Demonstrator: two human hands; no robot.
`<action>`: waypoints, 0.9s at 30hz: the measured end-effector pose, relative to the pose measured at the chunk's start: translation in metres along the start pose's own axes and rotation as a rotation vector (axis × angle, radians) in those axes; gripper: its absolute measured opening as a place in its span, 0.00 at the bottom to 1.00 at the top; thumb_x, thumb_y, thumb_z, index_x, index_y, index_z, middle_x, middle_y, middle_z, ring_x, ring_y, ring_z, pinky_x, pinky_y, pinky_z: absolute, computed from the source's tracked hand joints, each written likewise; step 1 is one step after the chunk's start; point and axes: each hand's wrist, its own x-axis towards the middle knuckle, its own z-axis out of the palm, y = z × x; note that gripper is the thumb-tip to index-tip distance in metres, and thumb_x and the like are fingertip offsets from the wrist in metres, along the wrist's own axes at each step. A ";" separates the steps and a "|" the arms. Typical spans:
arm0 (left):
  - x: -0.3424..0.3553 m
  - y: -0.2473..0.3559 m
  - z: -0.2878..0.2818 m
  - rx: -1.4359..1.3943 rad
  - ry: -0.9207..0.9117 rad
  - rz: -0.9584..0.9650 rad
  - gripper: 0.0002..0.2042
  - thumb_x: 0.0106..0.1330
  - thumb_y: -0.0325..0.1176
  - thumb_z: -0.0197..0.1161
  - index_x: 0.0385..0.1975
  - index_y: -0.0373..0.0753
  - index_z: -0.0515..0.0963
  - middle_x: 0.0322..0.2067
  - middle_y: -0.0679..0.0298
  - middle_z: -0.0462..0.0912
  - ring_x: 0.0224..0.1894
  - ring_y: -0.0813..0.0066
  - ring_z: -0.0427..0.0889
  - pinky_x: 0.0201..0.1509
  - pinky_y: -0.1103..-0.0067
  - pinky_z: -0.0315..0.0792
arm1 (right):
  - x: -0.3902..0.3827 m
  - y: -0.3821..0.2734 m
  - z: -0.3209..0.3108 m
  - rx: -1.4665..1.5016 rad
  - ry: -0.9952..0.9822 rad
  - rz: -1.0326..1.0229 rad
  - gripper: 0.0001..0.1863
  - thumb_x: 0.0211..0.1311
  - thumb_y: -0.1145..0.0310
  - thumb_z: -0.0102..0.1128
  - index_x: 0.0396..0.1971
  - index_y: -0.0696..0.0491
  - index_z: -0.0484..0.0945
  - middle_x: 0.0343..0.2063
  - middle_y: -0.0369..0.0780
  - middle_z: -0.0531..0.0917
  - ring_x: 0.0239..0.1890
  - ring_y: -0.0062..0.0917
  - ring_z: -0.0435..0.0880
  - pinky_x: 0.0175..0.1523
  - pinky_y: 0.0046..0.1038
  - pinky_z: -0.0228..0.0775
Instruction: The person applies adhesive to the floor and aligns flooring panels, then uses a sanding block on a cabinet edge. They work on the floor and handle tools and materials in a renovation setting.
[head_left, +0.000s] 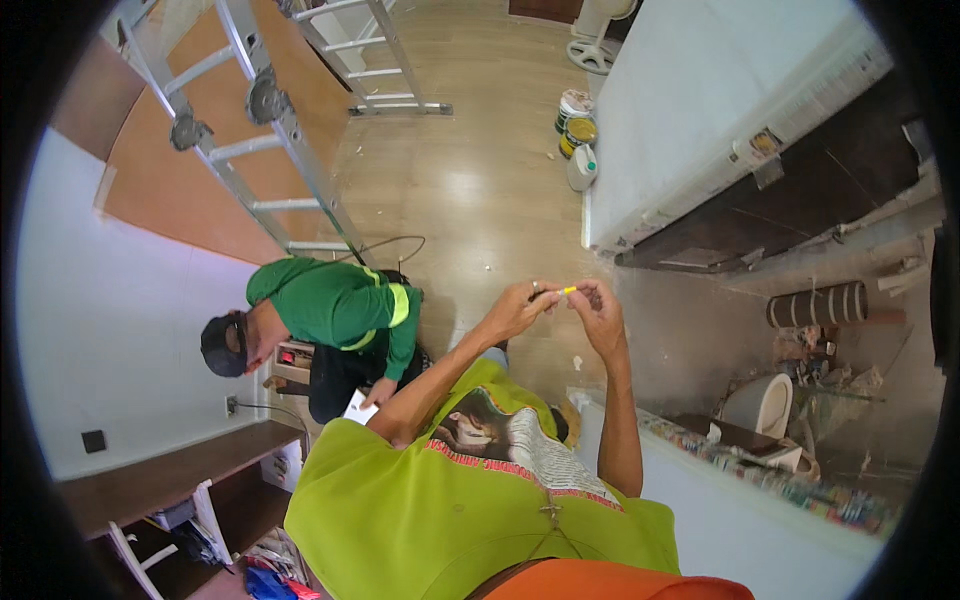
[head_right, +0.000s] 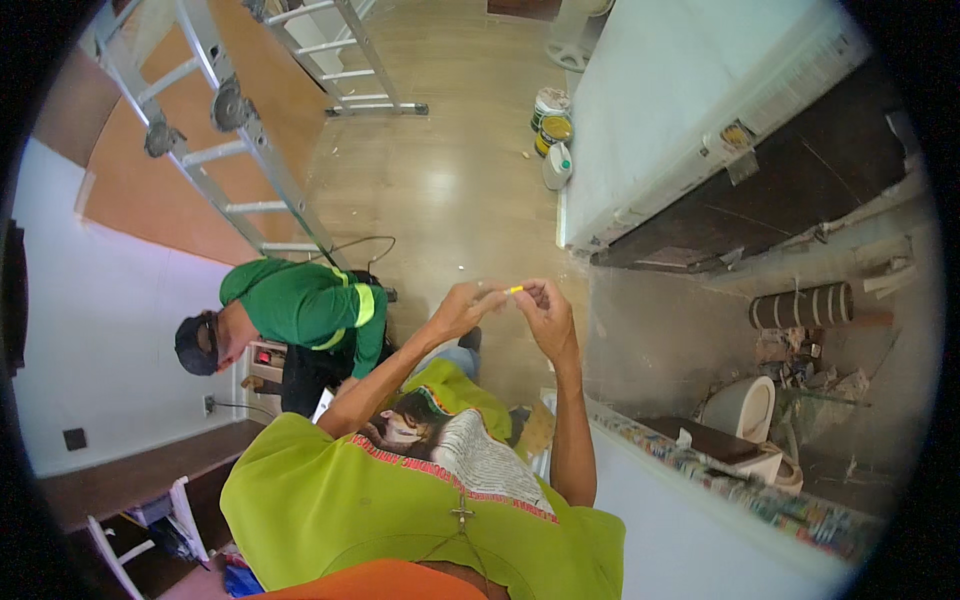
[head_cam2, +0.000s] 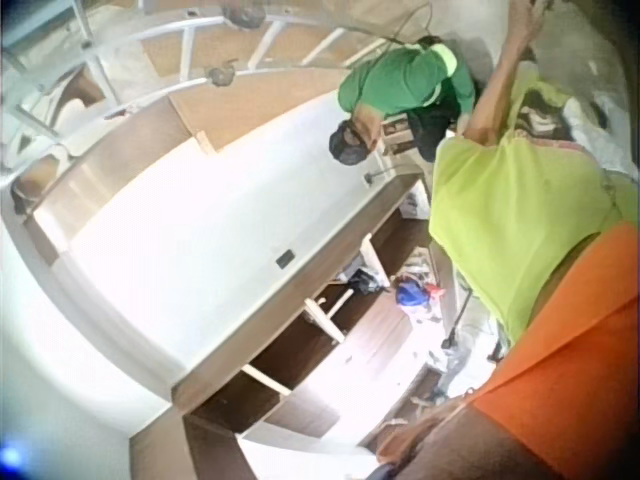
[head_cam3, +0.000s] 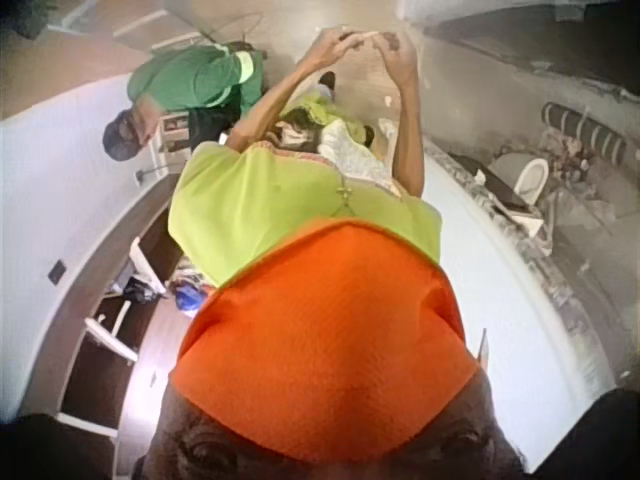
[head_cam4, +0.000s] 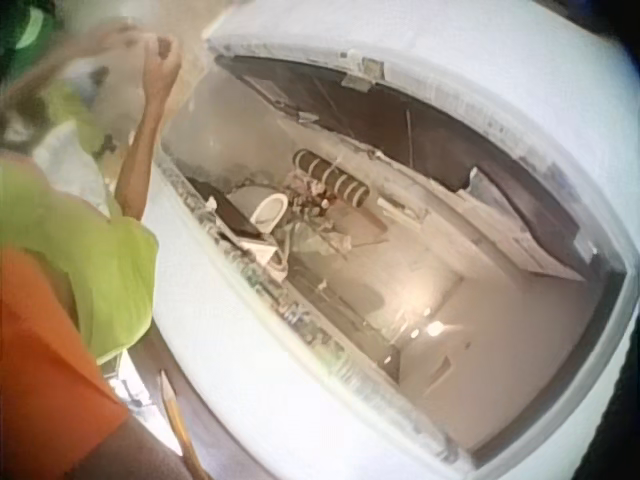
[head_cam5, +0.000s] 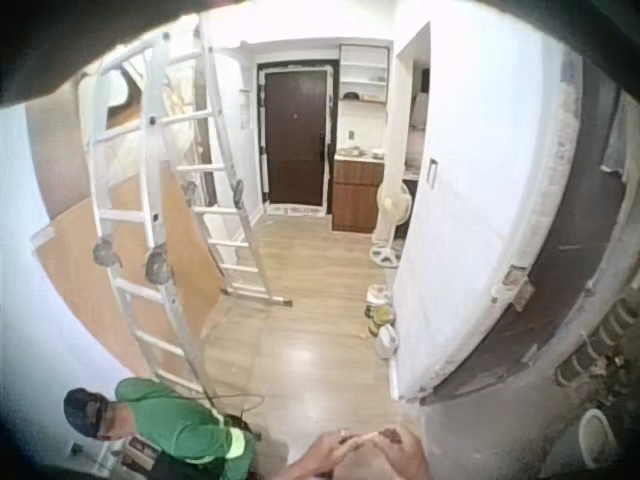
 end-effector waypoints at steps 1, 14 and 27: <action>0.026 0.003 -0.013 0.002 0.026 0.013 0.13 0.71 0.37 0.57 0.45 0.35 0.81 0.29 0.62 0.84 0.31 0.78 0.80 0.38 0.78 0.74 | 0.030 -0.003 -0.001 0.014 0.007 -0.012 0.10 0.65 0.69 0.61 0.41 0.59 0.77 0.32 0.36 0.82 0.35 0.18 0.79 0.43 0.21 0.72; 0.342 -0.044 -0.096 -0.092 -0.030 -0.156 0.13 0.70 0.36 0.58 0.46 0.34 0.79 0.33 0.65 0.83 0.37 0.81 0.79 0.45 0.80 0.73 | 0.356 0.047 -0.067 0.281 -0.125 0.056 0.10 0.67 0.70 0.58 0.43 0.60 0.77 0.34 0.36 0.82 0.36 0.16 0.78 0.45 0.21 0.72; 0.613 -0.061 -0.319 -0.376 0.379 -0.161 0.12 0.71 0.33 0.58 0.45 0.32 0.79 0.33 0.63 0.83 0.36 0.79 0.81 0.43 0.80 0.75 | 0.803 -0.024 -0.021 -0.071 -0.644 -0.238 0.09 0.66 0.68 0.60 0.38 0.58 0.79 0.33 0.36 0.82 0.37 0.19 0.78 0.47 0.25 0.71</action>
